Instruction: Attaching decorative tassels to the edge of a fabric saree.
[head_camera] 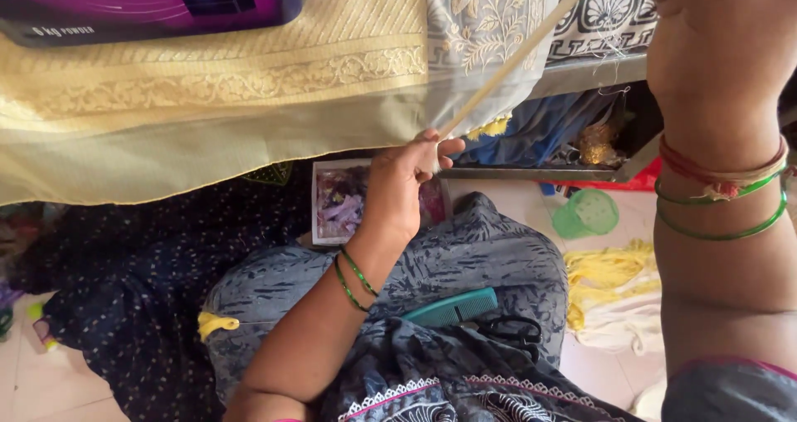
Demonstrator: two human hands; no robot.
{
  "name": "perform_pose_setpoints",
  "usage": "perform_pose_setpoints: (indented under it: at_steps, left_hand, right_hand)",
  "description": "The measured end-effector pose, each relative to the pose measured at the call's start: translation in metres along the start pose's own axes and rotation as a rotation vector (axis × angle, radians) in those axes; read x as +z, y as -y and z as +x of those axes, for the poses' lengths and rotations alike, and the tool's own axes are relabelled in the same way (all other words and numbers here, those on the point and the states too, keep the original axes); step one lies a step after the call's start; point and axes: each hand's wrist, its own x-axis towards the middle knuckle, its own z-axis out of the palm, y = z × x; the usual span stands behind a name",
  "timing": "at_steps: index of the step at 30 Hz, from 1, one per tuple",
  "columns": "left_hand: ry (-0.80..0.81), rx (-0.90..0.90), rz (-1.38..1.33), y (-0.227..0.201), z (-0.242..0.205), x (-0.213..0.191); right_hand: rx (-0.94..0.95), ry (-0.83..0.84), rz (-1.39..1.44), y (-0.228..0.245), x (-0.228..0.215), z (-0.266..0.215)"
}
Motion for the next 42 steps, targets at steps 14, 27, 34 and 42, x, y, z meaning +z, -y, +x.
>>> perform_pose_setpoints:
  at_steps: [14,27,34,42]
  left_hand:
    - [0.052,0.888,0.916,-0.019,-0.022,-0.008]
    - [-0.041,-0.005,0.136,0.017,-0.022,-0.004]
    - [-0.017,-0.04,0.057,0.027,-0.015,-0.016]
    - [-0.158,0.484,0.785,0.02,-0.024,-0.027]
  right_hand:
    - [0.472,-0.282,0.804,0.078,-0.05,-0.097]
    - [1.067,0.352,1.272,0.056,0.138,-0.262]
    - [0.869,0.152,1.558,0.042,0.169,-0.15]
    - [1.042,0.051,1.403,0.057,0.183,-0.124]
